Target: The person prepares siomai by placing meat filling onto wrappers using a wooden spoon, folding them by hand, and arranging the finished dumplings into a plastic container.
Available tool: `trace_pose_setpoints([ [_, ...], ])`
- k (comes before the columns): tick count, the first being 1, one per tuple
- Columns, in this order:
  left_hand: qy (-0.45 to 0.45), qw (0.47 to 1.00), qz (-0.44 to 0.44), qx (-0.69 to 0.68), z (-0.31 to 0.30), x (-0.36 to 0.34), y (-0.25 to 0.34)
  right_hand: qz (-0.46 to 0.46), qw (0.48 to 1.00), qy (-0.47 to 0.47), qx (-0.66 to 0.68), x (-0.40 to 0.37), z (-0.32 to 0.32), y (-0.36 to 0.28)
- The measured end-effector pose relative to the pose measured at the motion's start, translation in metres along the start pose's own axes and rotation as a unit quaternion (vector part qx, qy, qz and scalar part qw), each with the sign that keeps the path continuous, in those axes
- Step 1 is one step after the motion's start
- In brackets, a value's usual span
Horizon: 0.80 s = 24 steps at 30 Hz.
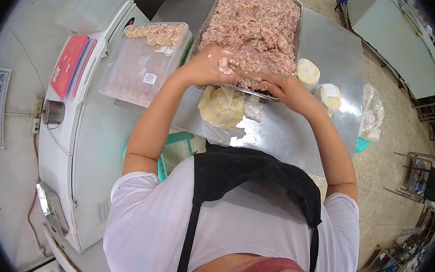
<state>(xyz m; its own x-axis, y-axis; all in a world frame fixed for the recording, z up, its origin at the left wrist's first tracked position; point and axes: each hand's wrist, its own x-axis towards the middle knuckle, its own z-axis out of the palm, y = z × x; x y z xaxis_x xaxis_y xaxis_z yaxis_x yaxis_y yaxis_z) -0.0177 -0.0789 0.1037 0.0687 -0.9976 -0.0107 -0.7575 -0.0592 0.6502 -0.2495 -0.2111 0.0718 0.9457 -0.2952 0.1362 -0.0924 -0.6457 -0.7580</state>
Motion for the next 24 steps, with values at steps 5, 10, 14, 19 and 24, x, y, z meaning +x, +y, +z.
trace_pose_setpoints([
  [5, 0.146, 0.986, -0.059, -0.053, 0.037, 0.013, -0.044, 0.028, 0.96, 0.104, -0.259, -0.003, -0.009, -0.027],
  [10, 0.084, 0.978, -0.153, -0.115, 0.031, 0.0, -0.009, -0.039, 0.95, 0.113, -0.287, -0.002, 0.019, 0.043],
  [14, 0.053, 0.947, -0.209, -0.237, 0.013, -0.02, 0.013, 0.104, 0.942, 0.034, -0.318, -0.01, -0.015, 0.031],
  [19, 0.133, 0.983, 0.094, -0.087, 0.008, -0.029, 0.027, 0.07, 0.993, 0.097, 0.012, -0.033, -0.03, -0.026],
  [24, 0.054, 0.99, 0.13, -0.028, 0.011, -0.018, 0.002, -0.038, 0.999, -0.004, 0.006, -0.019, -0.013, -0.031],
])
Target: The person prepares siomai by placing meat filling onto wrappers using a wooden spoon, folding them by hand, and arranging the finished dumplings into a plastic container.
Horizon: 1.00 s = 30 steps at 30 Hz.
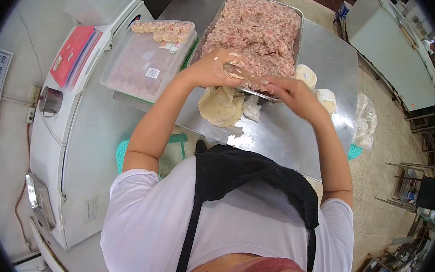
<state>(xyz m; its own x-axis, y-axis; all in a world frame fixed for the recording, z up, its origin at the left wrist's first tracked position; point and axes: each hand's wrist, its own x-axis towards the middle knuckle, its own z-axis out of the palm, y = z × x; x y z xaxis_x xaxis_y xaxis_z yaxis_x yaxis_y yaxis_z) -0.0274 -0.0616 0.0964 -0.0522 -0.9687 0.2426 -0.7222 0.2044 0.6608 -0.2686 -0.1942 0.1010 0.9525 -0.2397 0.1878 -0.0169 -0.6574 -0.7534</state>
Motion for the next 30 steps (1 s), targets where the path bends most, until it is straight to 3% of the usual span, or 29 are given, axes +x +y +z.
trace_pose_setpoints([
  [2, -0.005, 0.997, -0.017, 0.069, 0.006, -0.006, -0.018, -0.016, 0.997, 0.024, -0.078, 0.004, -0.014, -0.015],
  [4, 0.112, 0.984, -0.127, 0.05, 0.004, -0.012, -0.012, 0.05, 0.943, 0.109, -0.311, 0.004, -0.012, -0.046],
  [5, 0.005, 0.988, -0.146, -0.055, -0.013, -0.007, -0.009, 0.004, 0.947, 0.17, -0.274, 0.006, 0.001, -0.049],
  [6, 0.006, 0.988, -0.145, -0.056, -0.014, -0.01, -0.013, 0.004, 0.946, 0.17, -0.276, 0.01, 0.009, -0.046],
  [8, 0.132, 0.985, -0.081, 0.078, -0.013, -0.02, -0.024, 0.003, 0.945, 0.117, -0.304, 0.02, 0.021, -0.042],
  [12, 0.093, 0.988, -0.116, -0.05, -0.054, -0.044, -0.02, 0.054, 0.964, 0.084, -0.248, 0.04, 0.003, -0.086],
  [13, 0.111, 0.989, -0.098, 0.005, -0.059, -0.053, -0.025, 0.022, 0.977, 0.098, -0.189, 0.047, 0.009, -0.094],
  [17, 0.078, 0.984, -0.064, -0.145, -0.094, -0.069, -0.048, 0.019, 0.988, 0.061, -0.143, 0.085, 0.069, -0.093],
  [20, 0.064, 0.997, -0.031, -0.042, -0.122, -0.086, -0.067, 0.087, 0.973, 0.033, -0.211, 0.11, 0.078, -0.117],
  [23, 0.032, 0.993, -0.097, -0.051, -0.152, -0.112, -0.09, 0.096, 0.974, 0.074, -0.192, 0.113, 0.094, -0.108],
  [25, 0.031, 0.983, -0.175, 0.052, -0.176, -0.127, -0.133, 0.14, 0.974, 0.102, -0.145, 0.107, 0.103, -0.104],
  [29, 0.058, 0.969, -0.224, 0.085, -0.2, -0.146, -0.223, 0.124, 0.968, 0.187, -0.115, 0.073, 0.127, -0.067],
  [30, 0.088, 0.965, -0.207, 0.136, -0.2, -0.145, -0.242, 0.199, 0.959, 0.195, -0.061, 0.065, 0.131, -0.067],
])
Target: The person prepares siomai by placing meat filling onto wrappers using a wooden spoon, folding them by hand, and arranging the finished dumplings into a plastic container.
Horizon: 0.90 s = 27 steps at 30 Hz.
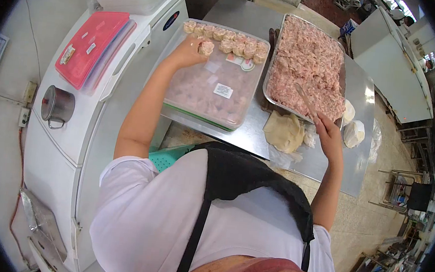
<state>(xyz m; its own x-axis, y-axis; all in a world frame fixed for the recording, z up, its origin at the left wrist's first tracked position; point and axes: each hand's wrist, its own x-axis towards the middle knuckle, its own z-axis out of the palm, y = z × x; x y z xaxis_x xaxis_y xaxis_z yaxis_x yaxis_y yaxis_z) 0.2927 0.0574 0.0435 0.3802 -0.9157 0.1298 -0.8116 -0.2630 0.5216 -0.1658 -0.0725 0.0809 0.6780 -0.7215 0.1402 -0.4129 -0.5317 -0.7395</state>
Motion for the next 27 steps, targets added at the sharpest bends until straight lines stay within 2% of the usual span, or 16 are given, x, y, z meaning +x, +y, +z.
trace_pose_setpoints([
  [1, 0.042, 0.998, 0.017, 0.043, -0.001, 0.004, -0.005, 0.084, 0.996, -0.006, 0.038, -0.008, 0.002, 0.001],
  [2, 0.041, 0.998, 0.019, 0.043, 0.0, 0.009, -0.008, 0.086, 0.996, -0.004, 0.038, -0.015, 0.004, 0.001],
  [4, 0.04, 0.998, -0.049, -0.016, 0.003, 0.019, 0.001, 0.154, 0.985, 0.013, 0.082, -0.028, 0.006, 0.002],
  [11, 0.07, 0.997, -0.022, -0.009, 0.038, 0.042, 0.005, 0.18, 0.978, 0.045, 0.093, -0.041, -0.008, 0.008],
  [13, 0.082, 0.996, -0.017, 0.04, 0.043, 0.05, 0.001, 0.164, 0.986, 0.009, 0.038, -0.032, -0.012, 0.014],
  [15, 0.097, 0.994, 0.027, 0.045, 0.047, 0.05, -0.006, 0.108, 0.989, -0.016, -0.098, -0.014, -0.021, 0.027],
  [16, 0.118, 0.99, 0.067, 0.05, 0.049, 0.053, -0.005, 0.051, 0.971, -0.007, -0.234, -0.002, -0.031, 0.043],
  [17, 0.109, 0.99, 0.079, 0.048, 0.047, 0.051, 0.0, -0.005, 0.931, -0.002, -0.365, 0.01, -0.042, 0.061],
  [19, 0.08, 0.983, 0.099, 0.134, 0.036, 0.028, 0.028, 0.016, 0.88, -0.034, -0.474, 0.037, -0.075, 0.071],
  [20, 0.074, 0.982, 0.109, 0.137, 0.027, 0.013, 0.064, -0.008, 0.873, -0.014, -0.487, 0.047, -0.091, 0.071],
  [21, 0.047, 0.993, 0.078, 0.079, 0.016, -0.006, 0.113, 0.0, 0.851, -0.032, -0.524, 0.061, -0.107, 0.074],
  [22, 0.021, 0.999, 0.044, 0.022, 0.018, -0.022, 0.151, -0.029, 0.856, -0.009, -0.517, 0.073, -0.118, 0.081],
  [24, 0.069, 0.978, 0.196, -0.011, 0.054, -0.037, 0.183, -0.081, 0.856, 0.023, -0.51, 0.1, -0.132, 0.097],
  [27, -0.061, 0.979, 0.157, -0.116, 0.104, -0.061, 0.24, -0.155, 0.856, 0.078, -0.486, 0.128, -0.116, 0.127],
])
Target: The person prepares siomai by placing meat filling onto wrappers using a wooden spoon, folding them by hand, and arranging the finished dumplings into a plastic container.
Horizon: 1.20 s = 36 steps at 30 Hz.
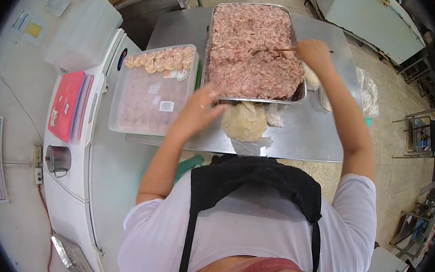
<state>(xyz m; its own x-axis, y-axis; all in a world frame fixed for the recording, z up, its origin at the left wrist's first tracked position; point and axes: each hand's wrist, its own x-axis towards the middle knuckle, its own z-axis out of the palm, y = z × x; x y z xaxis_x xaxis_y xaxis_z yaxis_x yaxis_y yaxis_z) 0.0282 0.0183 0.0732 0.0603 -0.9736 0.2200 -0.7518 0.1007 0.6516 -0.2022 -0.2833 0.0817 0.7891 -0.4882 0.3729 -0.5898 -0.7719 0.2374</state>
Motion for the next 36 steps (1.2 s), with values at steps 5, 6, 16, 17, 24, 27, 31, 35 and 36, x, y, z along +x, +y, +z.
trace_pose_setpoints([
  [5, -0.061, 0.995, -0.072, 0.027, 0.082, 0.003, -0.004, -0.004, 0.997, -0.023, 0.069, -0.001, 0.043, -0.045],
  [6, -0.028, 0.997, -0.038, 0.056, 0.093, 0.004, -0.005, -0.022, 0.995, -0.015, 0.095, -0.005, 0.039, -0.049],
  [16, 0.084, 0.994, -0.018, 0.068, 0.12, 0.003, 0.0, -0.068, 0.982, -0.03, 0.175, -0.055, 0.03, -0.048],
  [17, 0.083, 0.994, -0.019, 0.068, 0.115, 0.0, -0.001, -0.044, 0.981, -0.065, 0.175, -0.059, 0.027, -0.051],
  [24, 0.145, 0.86, -0.254, -0.419, 0.07, -0.003, -0.002, 0.038, 0.953, -0.118, 0.278, -0.064, 0.024, -0.065],
  [27, 0.09, 0.801, -0.246, -0.538, 0.046, 0.004, 0.008, 0.049, 0.899, -0.166, 0.401, -0.061, 0.037, -0.05],
  [31, -0.009, 0.984, -0.096, -0.15, 0.021, 0.017, 0.007, 0.093, 0.947, -0.147, 0.272, -0.046, -0.003, -0.043],
  [35, -0.011, 0.998, -0.068, -0.015, -0.001, 0.03, -0.002, 0.107, 0.972, -0.175, 0.117, -0.052, 0.01, -0.075],
  [36, 0.023, 0.999, -0.006, 0.033, -0.003, 0.032, -0.009, 0.086, 0.978, -0.141, 0.131, -0.059, 0.023, -0.075],
])
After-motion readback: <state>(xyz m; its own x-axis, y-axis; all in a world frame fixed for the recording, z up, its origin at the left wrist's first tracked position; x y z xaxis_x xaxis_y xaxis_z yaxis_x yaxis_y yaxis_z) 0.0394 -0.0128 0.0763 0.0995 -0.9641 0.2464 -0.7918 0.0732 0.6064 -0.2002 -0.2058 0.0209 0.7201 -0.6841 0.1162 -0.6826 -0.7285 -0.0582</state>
